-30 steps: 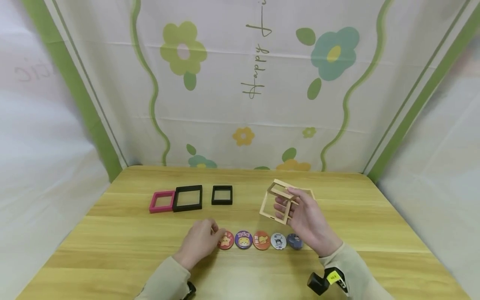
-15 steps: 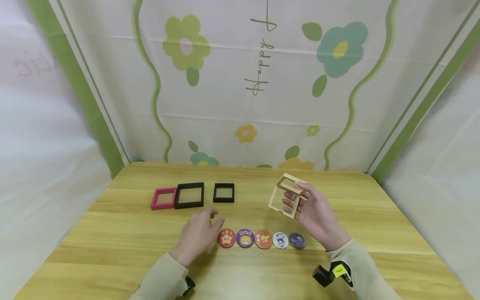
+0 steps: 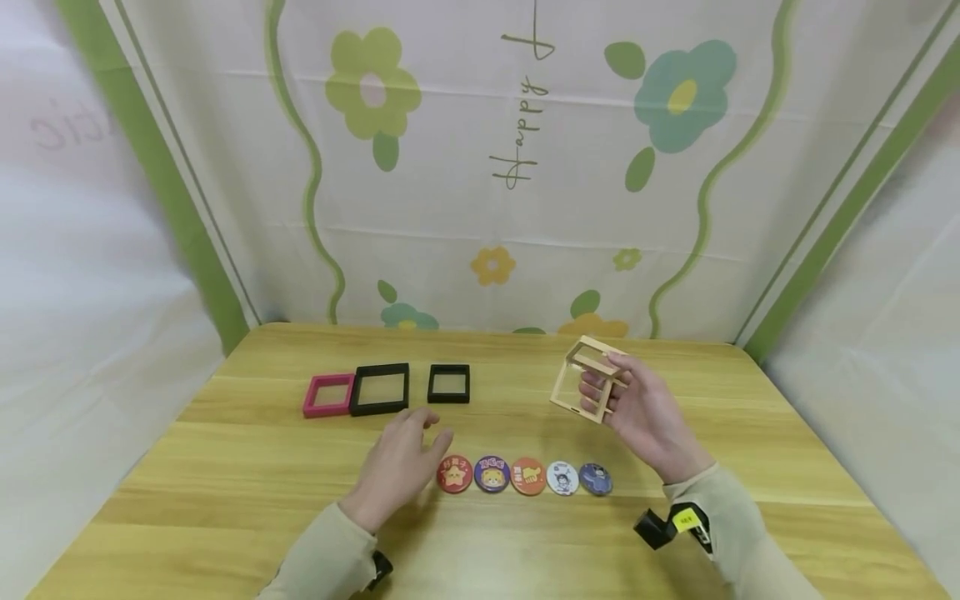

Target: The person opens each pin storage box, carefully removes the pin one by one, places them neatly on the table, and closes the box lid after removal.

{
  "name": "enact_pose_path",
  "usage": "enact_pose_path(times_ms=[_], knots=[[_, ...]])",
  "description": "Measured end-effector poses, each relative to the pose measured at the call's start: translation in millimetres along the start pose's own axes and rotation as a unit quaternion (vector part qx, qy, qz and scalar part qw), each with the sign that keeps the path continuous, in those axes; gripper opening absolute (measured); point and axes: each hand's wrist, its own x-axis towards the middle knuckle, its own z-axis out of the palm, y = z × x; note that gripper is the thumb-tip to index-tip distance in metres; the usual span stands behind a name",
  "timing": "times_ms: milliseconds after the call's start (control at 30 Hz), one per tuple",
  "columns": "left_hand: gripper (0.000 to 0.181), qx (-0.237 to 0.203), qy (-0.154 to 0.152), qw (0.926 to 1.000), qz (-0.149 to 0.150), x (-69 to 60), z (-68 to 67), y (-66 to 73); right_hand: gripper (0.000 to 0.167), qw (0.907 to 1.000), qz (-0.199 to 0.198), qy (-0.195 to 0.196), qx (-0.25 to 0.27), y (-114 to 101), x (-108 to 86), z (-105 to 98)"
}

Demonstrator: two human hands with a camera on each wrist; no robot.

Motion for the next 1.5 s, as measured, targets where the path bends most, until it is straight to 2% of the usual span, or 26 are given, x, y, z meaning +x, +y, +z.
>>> enact_pose_path(times_ms=[300, 600, 900, 1100, 1267, 1500], knots=[[0.036, -0.003, 0.002, 1.0000, 0.004, -3.0, -2.0, 0.4, 0.032, 0.9953, 0.041, -0.012, -0.087, -15, 26.4, -2], [0.035, -0.002, -0.002, 1.0000, 0.007, -3.8, -3.4, 0.7, 0.033, 0.9820, 0.101, 0.016, -0.159, -14, 50.9, -2], [0.036, -0.007, -0.005, 0.9999, 0.009, -4.7, -4.5, 3.5, 0.035, 0.9724, 0.111, 0.010, -0.205, -6, 67.8, -4], [0.036, -0.009, -0.009, 0.9999, 0.012, -4.5, -3.8, 3.8, 0.038, 0.9629, 0.116, 0.012, -0.243, 2, 78.1, -8], [0.035, -0.007, -0.005, 0.9998, 0.020, -3.9, -2.4, 2.5, 0.040, 0.9537, 0.122, 0.012, -0.275, 11, 83.3, -12], [0.035, -0.005, -0.008, 0.9997, 0.022, -4.4, -1.1, 1.8, 0.043, 0.9459, 0.125, 0.012, -0.299, 18, 89.7, -15]])
